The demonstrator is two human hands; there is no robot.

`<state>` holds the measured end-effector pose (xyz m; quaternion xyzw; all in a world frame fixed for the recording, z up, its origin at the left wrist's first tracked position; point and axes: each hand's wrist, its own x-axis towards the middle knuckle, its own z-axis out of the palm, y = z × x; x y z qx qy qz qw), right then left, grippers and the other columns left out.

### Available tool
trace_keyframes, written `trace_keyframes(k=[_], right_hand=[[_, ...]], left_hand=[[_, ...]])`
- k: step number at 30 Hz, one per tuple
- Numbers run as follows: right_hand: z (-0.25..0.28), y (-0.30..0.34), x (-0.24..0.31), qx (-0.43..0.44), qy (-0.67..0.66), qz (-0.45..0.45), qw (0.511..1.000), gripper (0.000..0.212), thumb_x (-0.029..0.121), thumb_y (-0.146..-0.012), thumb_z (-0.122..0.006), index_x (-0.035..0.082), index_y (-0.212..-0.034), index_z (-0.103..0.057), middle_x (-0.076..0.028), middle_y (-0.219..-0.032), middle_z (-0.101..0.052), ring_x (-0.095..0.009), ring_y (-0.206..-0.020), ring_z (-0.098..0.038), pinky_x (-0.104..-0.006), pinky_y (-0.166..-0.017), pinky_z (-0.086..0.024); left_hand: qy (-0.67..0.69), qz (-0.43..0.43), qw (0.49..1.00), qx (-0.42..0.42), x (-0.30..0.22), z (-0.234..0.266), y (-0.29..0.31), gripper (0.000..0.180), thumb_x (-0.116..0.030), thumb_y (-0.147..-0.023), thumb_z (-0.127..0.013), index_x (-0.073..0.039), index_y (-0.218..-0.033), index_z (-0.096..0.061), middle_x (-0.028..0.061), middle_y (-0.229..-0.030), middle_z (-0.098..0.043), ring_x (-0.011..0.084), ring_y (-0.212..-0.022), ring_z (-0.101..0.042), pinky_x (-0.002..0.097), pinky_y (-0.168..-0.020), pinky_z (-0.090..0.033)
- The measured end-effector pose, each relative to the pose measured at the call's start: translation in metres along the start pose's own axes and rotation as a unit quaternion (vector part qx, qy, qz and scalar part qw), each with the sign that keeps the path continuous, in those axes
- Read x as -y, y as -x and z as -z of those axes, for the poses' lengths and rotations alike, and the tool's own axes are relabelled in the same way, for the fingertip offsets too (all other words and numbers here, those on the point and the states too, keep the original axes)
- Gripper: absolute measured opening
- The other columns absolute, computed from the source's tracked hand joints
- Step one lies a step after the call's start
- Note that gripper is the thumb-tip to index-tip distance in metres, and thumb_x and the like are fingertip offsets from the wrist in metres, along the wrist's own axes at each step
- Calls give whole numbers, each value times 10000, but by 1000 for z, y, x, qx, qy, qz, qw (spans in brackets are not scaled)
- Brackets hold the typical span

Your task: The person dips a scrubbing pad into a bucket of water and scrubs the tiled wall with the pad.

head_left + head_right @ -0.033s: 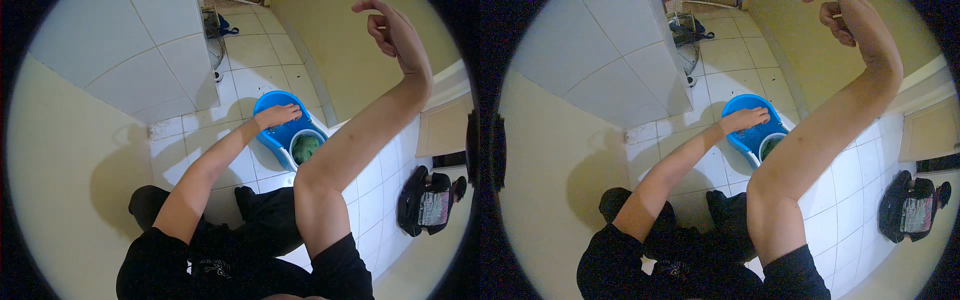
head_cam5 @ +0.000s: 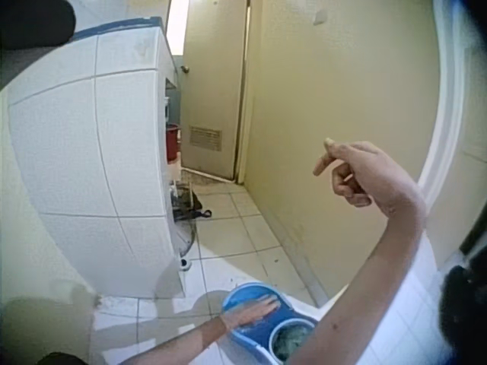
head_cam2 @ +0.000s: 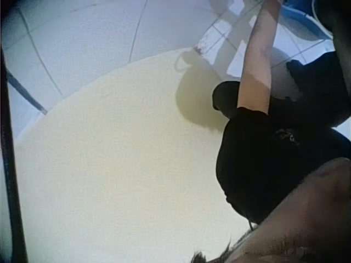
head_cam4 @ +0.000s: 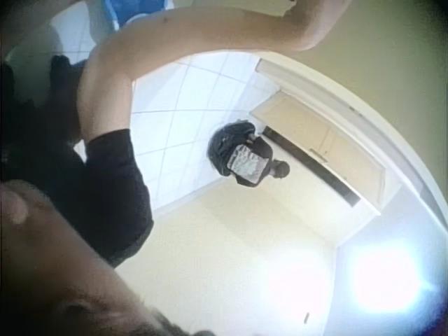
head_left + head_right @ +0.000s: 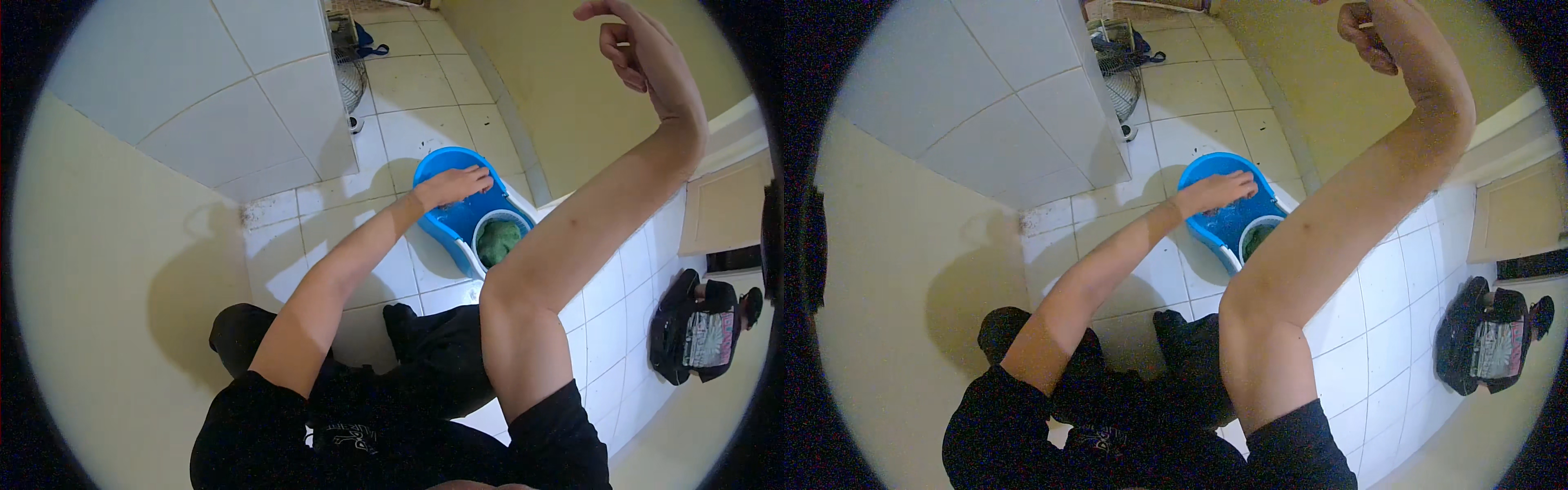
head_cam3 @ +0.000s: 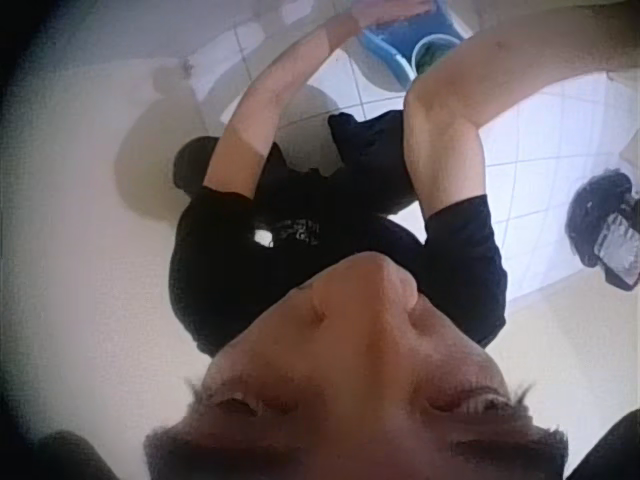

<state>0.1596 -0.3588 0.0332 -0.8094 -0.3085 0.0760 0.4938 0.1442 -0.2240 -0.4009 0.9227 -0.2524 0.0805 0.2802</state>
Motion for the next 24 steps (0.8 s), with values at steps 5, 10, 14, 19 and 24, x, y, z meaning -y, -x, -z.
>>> trace_keyframes(k=[5,10,14,19,24], right_hand=[[23,8,12,45,-35,-110,992,342,250,-1088,-507,-38,-1026,-682,-51,-648,-533,-140,-511,-467,-289,-464,-380],[46,4,-40,-36,152,42,987,348,467,-990,-640,133,-1070,-700,96,-624,-376,13,-481,-297,-207,-437,-171],[54,14,-33,43,202,66,976,361,468,-957,-680,134,-1095,-696,95,-648,-402,18,-487,-314,-195,-435,-176],[66,17,-40,87,230,74,966,409,469,-954,-689,123,-1171,-681,78,-680,-435,19,-458,-330,-193,-412,-177],[73,9,-56,60,246,79,964,418,471,-963,-686,119,-1189,-693,72,-663,-452,18,-444,-327,-197,-391,-190]], left_hand=[[21,41,995,-83,-5,6,-5,222,-18,-910,-586,-75,-1124,-563,101,-1130,-558,309,-1134,-597,403,-859,-570],[-35,23,998,-49,5,-2,10,214,-14,-907,-582,-69,-1112,-563,105,-1111,-565,308,-1133,-598,402,-872,-562],[14,20,998,-52,8,-1,11,215,-17,-910,-574,-80,-1115,-562,99,-1103,-565,313,-1123,-600,405,-867,-562],[0,23,999,-26,2,-2,5,228,-8,-907,-574,-97,-1116,-565,94,-1105,-566,316,-1120,-593,405,-863,-564],[-86,7,996,-2,7,-7,-2,254,-11,-899,-576,-111,-1133,-573,95,-1119,-568,316,-1136,-585,401,-868,-573]])
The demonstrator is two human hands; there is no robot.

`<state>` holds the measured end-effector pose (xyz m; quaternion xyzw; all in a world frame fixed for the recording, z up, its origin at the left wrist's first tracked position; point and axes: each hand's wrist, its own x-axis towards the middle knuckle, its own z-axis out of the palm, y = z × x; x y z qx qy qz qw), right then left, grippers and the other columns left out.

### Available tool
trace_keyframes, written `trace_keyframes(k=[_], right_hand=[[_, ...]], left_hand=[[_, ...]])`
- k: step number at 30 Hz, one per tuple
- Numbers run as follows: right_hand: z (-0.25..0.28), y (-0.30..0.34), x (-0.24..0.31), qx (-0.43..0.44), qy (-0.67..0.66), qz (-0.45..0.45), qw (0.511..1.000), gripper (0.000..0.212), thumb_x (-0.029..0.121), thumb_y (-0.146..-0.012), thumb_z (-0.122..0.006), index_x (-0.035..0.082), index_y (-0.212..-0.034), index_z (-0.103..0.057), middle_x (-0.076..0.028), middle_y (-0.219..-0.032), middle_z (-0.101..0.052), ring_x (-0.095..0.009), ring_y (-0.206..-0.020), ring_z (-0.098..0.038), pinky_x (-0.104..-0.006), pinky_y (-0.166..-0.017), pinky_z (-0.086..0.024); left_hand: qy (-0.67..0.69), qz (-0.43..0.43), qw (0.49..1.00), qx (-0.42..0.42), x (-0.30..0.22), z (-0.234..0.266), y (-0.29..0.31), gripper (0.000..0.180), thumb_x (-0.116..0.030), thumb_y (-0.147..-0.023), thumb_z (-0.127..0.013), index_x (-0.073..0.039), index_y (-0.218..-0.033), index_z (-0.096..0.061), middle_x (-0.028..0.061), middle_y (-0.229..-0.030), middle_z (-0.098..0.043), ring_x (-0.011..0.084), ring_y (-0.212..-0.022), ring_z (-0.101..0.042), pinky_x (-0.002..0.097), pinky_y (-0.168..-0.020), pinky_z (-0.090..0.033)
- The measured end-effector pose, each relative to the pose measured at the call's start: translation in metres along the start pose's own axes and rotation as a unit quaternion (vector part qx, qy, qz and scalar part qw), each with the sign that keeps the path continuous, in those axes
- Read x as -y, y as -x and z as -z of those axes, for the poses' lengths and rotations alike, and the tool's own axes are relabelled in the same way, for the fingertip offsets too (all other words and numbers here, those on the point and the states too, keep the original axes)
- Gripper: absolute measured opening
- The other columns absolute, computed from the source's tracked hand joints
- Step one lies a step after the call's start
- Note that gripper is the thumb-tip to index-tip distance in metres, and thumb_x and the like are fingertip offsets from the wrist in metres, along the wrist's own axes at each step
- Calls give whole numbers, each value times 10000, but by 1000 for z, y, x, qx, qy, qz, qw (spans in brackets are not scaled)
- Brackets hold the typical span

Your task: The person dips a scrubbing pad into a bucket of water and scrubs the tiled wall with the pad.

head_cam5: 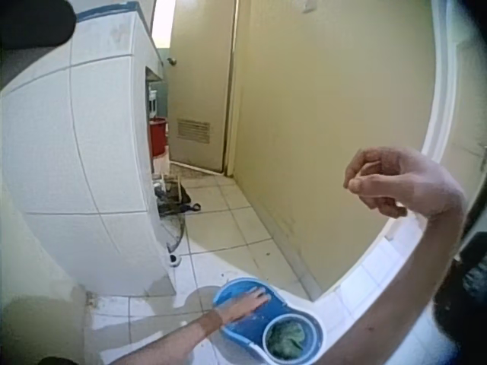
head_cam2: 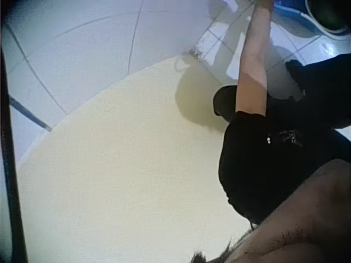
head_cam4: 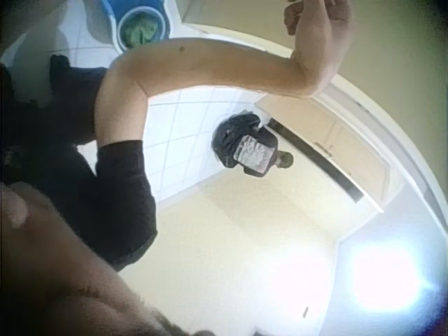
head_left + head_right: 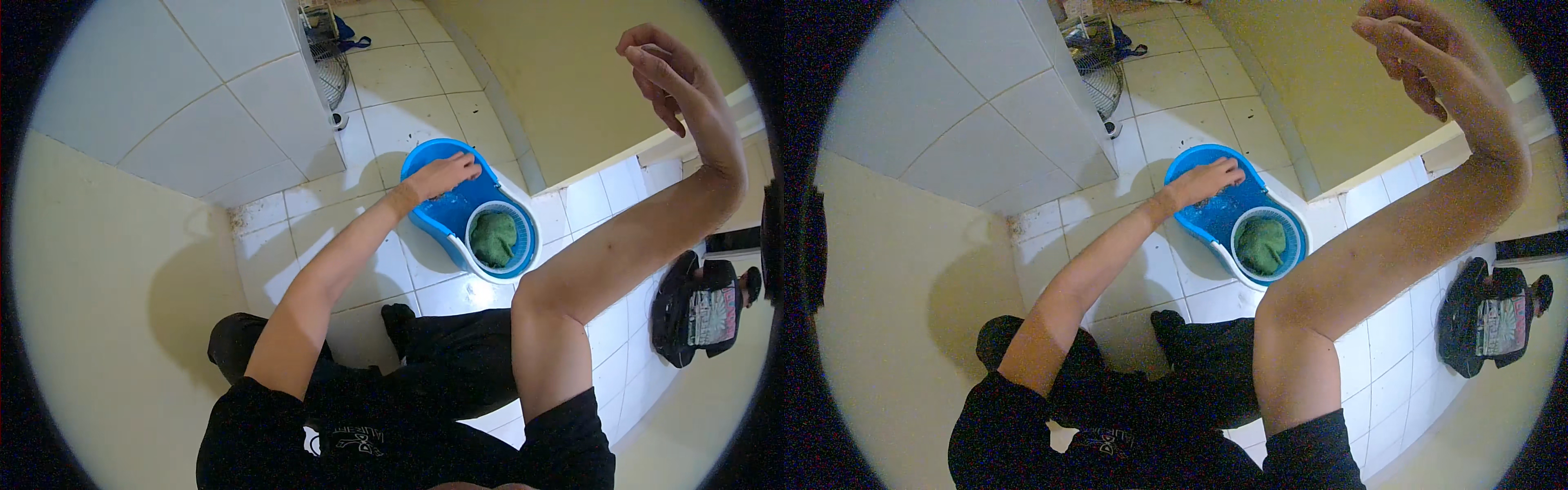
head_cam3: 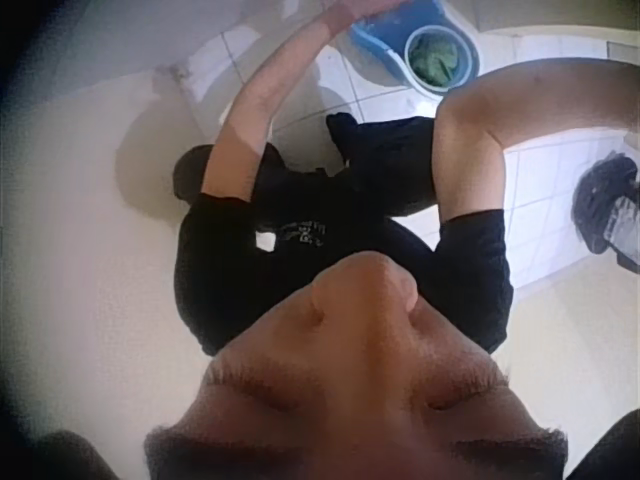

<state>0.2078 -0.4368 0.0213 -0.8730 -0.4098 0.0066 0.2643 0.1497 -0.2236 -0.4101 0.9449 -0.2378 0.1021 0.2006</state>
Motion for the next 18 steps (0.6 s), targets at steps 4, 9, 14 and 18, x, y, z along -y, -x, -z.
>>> trace_keyframes(k=[4,9,14,18], right_hand=[[-6,-7,1,-24,-18,-1,1000,412,466,-964,-688,119,-1186,-704,80,-622,-436,22,-449,-340,-197,-395,-190],[-17,-10,10,-20,-31,-32,999,402,470,-960,-689,124,-1164,-702,89,-629,-430,21,-457,-333,-197,-408,-179],[-24,-29,14,47,-59,-21,997,413,451,-996,-661,101,-1215,-651,75,-697,-473,0,-460,-365,-211,-397,-244],[-27,-34,16,37,-12,-40,998,417,466,-985,-673,105,-1194,-659,76,-687,-463,-2,-454,-364,-213,-392,-238]], left_hand=[[9,-16,1000,-10,6,-6,5,259,-41,-910,-572,-109,-1160,-577,112,-1135,-562,322,-1145,-584,401,-875,-578],[119,50,992,-11,5,0,9,272,-57,-921,-567,-101,-1190,-566,123,-1190,-550,332,-1159,-582,415,-892,-581],[-3,-22,1000,-5,12,-6,18,265,-106,-952,-537,-105,-1215,-567,120,-1140,-540,321,-1158,-577,419,-875,-588],[30,-6,999,30,2,4,13,252,-112,-951,-543,-113,-1201,-569,119,-1135,-541,321,-1143,-575,420,-859,-586]])
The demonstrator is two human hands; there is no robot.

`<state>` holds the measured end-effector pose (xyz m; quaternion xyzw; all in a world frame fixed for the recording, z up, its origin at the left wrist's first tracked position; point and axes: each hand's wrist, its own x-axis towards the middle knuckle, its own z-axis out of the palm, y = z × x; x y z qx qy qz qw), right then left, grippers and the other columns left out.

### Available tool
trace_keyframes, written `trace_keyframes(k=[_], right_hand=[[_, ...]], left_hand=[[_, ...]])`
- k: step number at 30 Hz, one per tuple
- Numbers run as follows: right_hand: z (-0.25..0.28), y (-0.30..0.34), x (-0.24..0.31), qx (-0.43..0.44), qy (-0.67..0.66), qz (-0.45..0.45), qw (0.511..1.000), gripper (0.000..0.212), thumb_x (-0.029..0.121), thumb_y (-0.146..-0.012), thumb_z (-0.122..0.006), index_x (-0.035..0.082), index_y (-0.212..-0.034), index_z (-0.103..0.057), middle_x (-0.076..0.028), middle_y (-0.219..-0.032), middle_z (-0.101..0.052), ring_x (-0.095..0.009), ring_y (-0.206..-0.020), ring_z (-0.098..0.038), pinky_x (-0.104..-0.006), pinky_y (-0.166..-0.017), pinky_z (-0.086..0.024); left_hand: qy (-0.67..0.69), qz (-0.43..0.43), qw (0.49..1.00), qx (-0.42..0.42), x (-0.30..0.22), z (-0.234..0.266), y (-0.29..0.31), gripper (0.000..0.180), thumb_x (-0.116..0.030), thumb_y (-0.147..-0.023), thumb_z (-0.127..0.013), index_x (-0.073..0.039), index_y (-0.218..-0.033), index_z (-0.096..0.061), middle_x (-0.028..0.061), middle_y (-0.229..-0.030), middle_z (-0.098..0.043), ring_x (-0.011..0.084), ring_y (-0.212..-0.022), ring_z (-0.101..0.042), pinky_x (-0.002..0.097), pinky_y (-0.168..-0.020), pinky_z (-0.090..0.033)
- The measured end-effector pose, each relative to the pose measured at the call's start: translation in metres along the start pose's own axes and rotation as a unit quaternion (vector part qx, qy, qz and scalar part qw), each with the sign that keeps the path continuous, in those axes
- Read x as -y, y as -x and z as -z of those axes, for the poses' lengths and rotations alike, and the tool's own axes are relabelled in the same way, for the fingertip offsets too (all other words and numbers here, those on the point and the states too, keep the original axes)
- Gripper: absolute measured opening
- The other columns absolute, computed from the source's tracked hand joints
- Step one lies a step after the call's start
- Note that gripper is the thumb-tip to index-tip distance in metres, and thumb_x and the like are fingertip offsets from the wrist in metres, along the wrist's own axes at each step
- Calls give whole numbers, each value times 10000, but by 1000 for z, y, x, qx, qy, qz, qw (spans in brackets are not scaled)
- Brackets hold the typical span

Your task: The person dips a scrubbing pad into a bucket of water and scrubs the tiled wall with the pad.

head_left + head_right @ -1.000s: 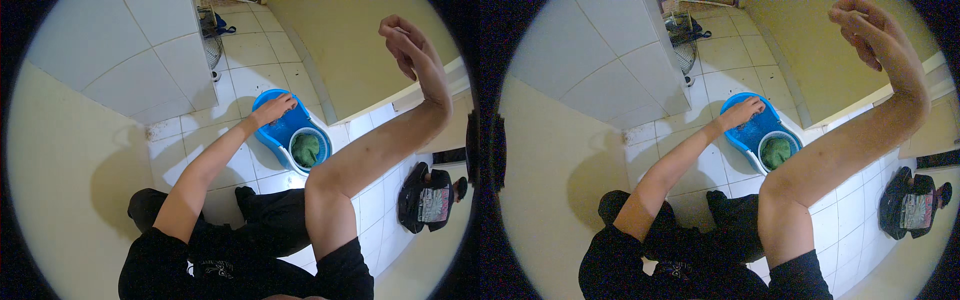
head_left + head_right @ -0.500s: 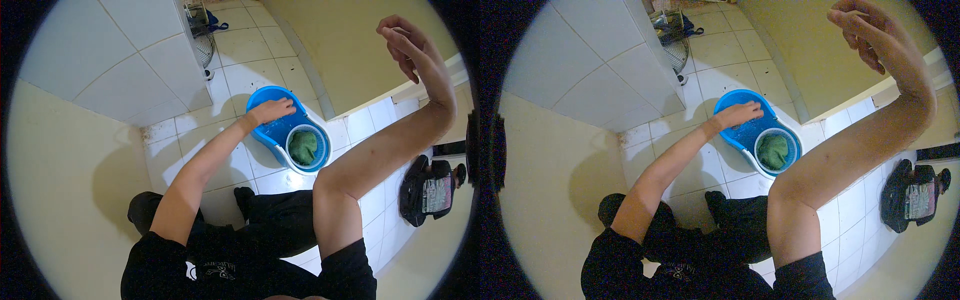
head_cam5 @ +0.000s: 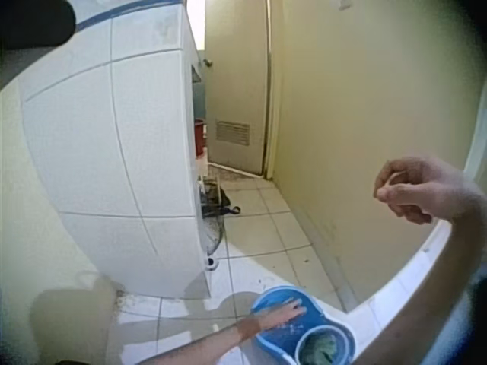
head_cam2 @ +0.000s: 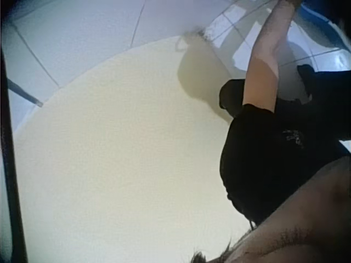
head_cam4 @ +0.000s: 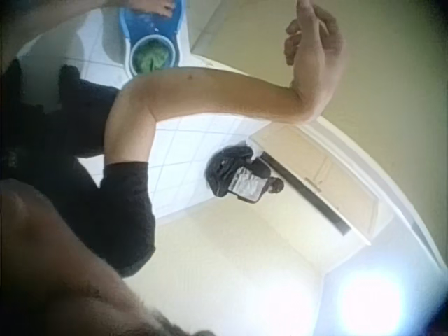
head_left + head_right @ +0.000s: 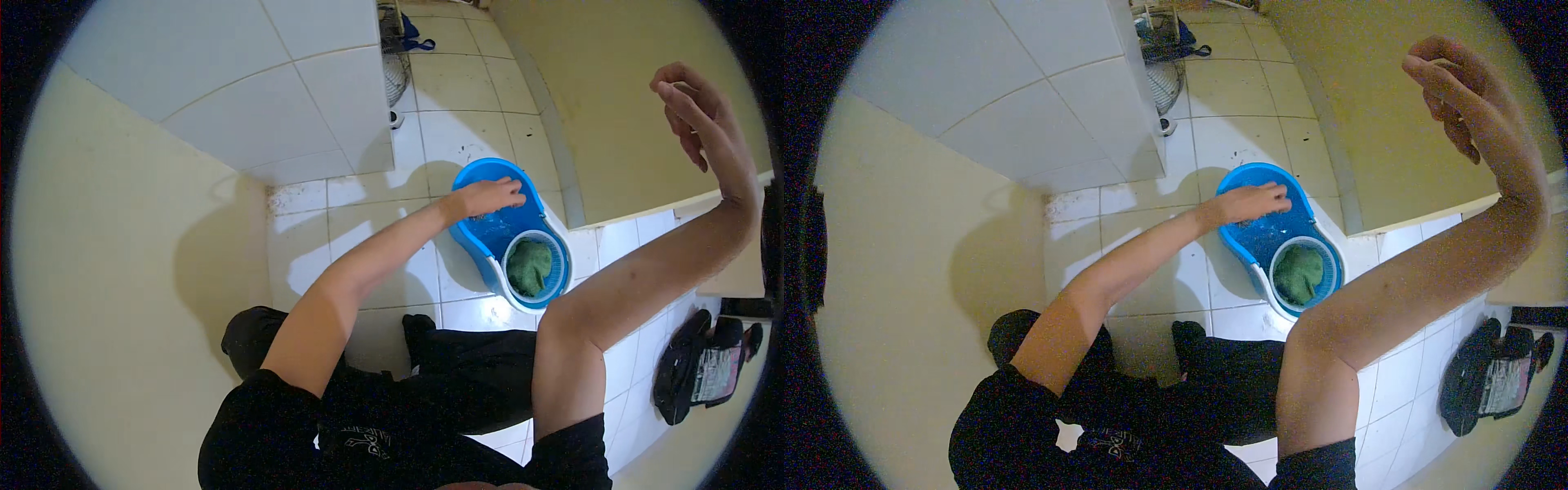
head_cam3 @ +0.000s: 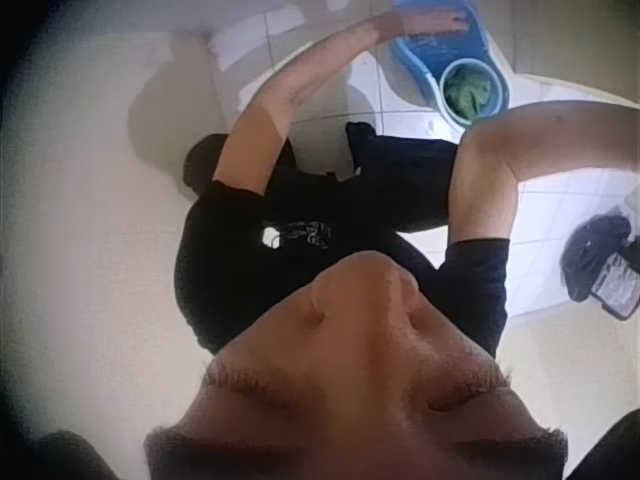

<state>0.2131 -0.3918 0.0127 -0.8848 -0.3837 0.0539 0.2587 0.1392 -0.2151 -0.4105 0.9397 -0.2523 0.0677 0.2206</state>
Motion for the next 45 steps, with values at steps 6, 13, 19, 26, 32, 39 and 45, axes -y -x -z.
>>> trace_keyframes(k=[6,13,19,26,32,39,45], right_hand=[[-11,-5,15,9,2,3,1000,394,464,-983,-680,116,-1168,-667,74,-685,-459,-3,-448,-363,-213,-388,-234],[-14,-7,19,-7,15,-1,1000,377,454,-982,-687,124,-1161,-665,70,-680,-467,-3,-439,-362,-217,-374,-241],[-18,-11,27,29,-30,-2,999,333,417,-979,-703,123,-1134,-672,65,-667,-482,-15,-435,-377,-218,-371,-250],[-22,-11,39,27,-39,-14,999,313,397,-989,-697,115,-1120,-664,61,-660,-488,-18,-435,-390,-222,-369,-265],[-21,-12,40,15,-37,-7,999,392,434,-984,-695,106,-1195,-659,58,-682,-497,-17,-440,-394,-213,-369,-268],[-26,-6,47,-16,-21,-5,1000,423,466,-980,-685,104,-1195,-656,75,-668,-468,4,-437,-374,-202,-370,-257],[-22,-3,37,-20,-1,3,1000,419,487,-979,-676,116,-1174,-670,88,-652,-438,16,-433,-363,-188,-375,-243]], left_hand=[[43,38,998,-10,8,-13,13,227,-114,-950,-550,-121,-1175,-576,109,-1141,-545,316,-1142,-576,421,-887,-572],[59,32,998,-13,5,-13,10,231,-95,-929,-573,-125,-1158,-583,100,-1128,-548,314,-1136,-580,421,-912,-566],[128,43,982,-133,-6,-16,13,285,-107,-934,-587,-129,-1218,-591,102,-1163,-561,312,-1160,-581,398,-933,-562],[79,-6,987,-140,-20,8,6,236,-45,-916,-600,-112,-1141,-622,99,-1115,-579,310,-1132,-604,416,-894,-570],[128,-1,966,-223,-32,51,-14,168,-65,-930,-617,-90,-1096,-622,88,-1129,-595,308,-1120,-617,409,-875,-585],[-4,14,996,-84,-4,25,3,179,-104,-927,-617,-108,-1105,-609,75,-1085,-590,292,-1098,-629,403,-836,-599],[13,-34,979,-199,-3,26,-6,152,-95,-906,-596,-106,-1058,-606,96,-1057,-596,305,-1065,-634,416,-842,-575]])
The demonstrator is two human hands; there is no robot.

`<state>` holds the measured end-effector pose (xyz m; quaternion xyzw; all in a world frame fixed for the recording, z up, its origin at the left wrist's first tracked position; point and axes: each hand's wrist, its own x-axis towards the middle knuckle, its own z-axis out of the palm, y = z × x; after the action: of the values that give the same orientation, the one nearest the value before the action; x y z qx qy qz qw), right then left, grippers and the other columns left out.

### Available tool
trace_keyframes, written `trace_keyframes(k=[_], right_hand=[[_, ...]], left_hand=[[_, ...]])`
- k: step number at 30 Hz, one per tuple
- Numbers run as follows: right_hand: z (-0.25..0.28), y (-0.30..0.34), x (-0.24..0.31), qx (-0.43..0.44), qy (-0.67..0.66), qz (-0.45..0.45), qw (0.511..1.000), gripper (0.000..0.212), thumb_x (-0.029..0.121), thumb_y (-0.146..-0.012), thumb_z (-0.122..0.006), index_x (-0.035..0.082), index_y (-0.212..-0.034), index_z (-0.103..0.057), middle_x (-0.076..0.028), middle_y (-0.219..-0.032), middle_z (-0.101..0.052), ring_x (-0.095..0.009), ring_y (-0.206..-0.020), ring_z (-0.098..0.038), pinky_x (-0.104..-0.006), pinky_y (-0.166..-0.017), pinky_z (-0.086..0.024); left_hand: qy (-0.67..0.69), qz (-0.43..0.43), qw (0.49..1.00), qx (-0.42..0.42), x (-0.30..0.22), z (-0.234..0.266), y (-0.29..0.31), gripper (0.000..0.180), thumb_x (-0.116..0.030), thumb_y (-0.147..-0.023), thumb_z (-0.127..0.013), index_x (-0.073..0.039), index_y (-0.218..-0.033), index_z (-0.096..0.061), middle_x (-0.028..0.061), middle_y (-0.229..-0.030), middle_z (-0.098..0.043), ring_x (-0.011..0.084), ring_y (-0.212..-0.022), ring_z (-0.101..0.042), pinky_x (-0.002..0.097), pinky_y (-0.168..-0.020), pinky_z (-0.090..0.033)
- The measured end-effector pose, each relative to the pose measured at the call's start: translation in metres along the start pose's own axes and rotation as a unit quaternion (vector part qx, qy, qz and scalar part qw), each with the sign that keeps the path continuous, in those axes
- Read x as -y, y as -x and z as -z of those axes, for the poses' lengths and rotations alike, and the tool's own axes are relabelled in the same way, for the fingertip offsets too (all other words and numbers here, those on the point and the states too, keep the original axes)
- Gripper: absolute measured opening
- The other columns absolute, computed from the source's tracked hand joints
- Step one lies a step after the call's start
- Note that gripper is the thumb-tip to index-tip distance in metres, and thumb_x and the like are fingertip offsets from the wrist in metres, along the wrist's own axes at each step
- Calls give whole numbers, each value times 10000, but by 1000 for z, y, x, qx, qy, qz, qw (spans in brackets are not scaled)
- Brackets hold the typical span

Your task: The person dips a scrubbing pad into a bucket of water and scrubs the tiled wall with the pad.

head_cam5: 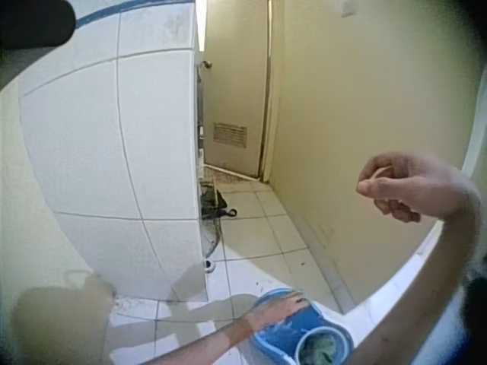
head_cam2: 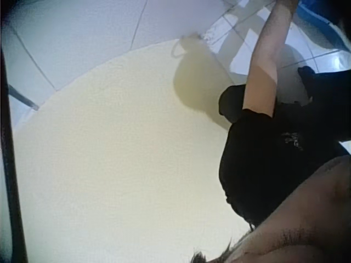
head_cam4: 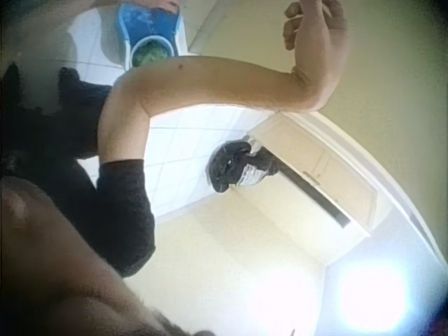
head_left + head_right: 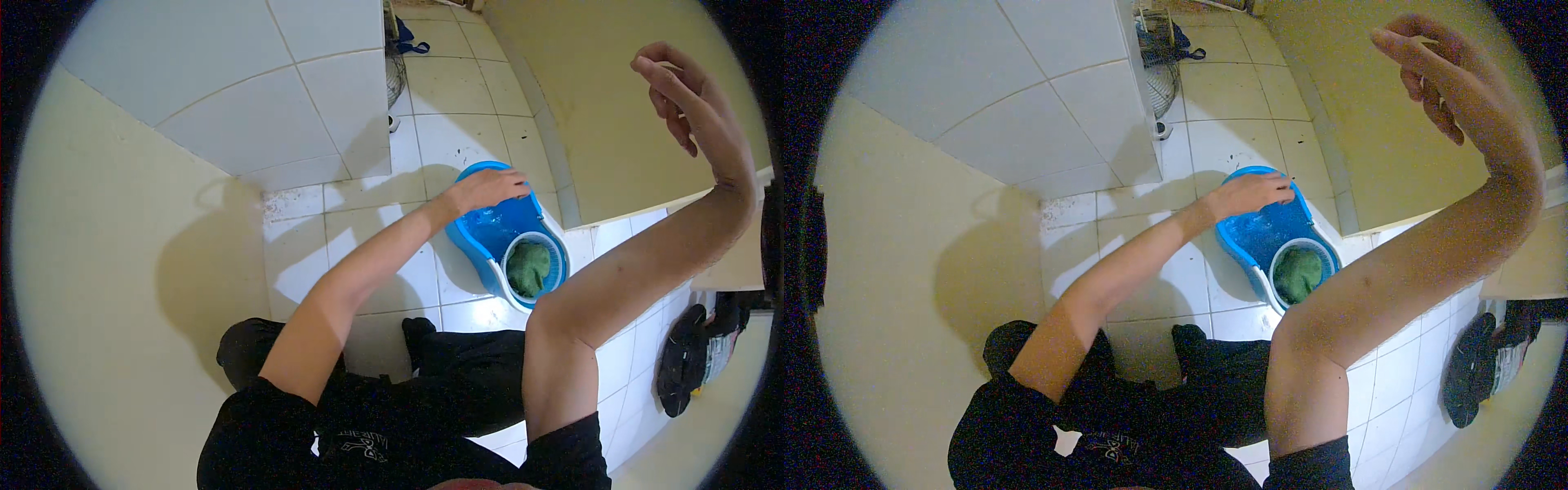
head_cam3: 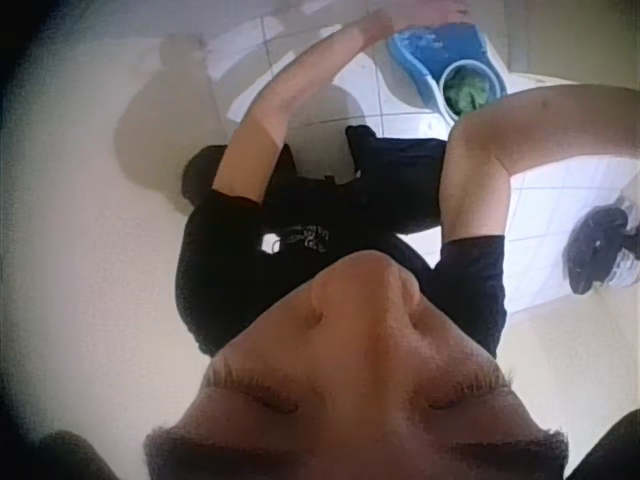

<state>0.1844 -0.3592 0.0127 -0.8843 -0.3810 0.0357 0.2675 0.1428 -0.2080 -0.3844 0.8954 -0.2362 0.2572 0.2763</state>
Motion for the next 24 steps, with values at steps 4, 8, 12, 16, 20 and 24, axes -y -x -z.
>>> trace_keyframes(k=[4,8,12,16,20,24], right_hand=[[-2,-3,5,1,6,5,1000,452,512,-961,-690,115,-1176,-679,86,-650,-438,17,-434,-361,-189,-373,-237],[0,-1,0,-11,3,-9,1000,449,513,-956,-698,118,-1170,-681,88,-644,-442,16,-434,-364,-191,-373,-237],[3,-6,-7,-1,0,-13,1000,461,515,-951,-700,110,-1171,-674,74,-653,-468,2,-433,-387,-203,-362,-261],[5,-9,3,19,0,7,1000,468,506,-958,-694,92,-1175,-665,54,-667,-496,-19,-432,-412,-216,-351,-282],[7,-5,-7,-6,-19,22,1000,450,481,-974,-686,77,-1170,-661,46,-660,-497,-29,-424,-413,-222,-346,-283],[4,-6,6,28,-44,13,999,364,399,-1003,-675,71,-1160,-660,35,-648,-495,-33,-398,-396,-232,-340,-275]], left_hand=[[38,91,961,259,21,-9,25,86,-95,-902,-602,-107,-987,-612,105,-978,-610,305,-990,-647,420,-775,-541],[76,62,992,84,17,-10,6,64,-107,-895,-599,-91,-957,-595,108,-968,-615,323,-978,-643,435,-786,-524],[69,35,996,35,7,-9,-7,66,-124,-909,-588,-92,-963,-608,113,-976,-622,326,-973,-645,447,-791,-525],[7,106,953,282,24,-21,19,129,-134,-914,-595,-99,-1037,-612,107,-1053,-631,322,-1005,-646,465,-836,-539],[-7,-3,999,48,8,-14,2,157,-167,-920,-602,-106,-1062,-629,109,-1025,-650,335,-958,-669,462,-853,-563],[-107,-57,993,0,10,-11,11,176,-171,-915,-606,-86,-1069,-624,126,-1024,-647,350,-973,-666,460,-853,-574]])
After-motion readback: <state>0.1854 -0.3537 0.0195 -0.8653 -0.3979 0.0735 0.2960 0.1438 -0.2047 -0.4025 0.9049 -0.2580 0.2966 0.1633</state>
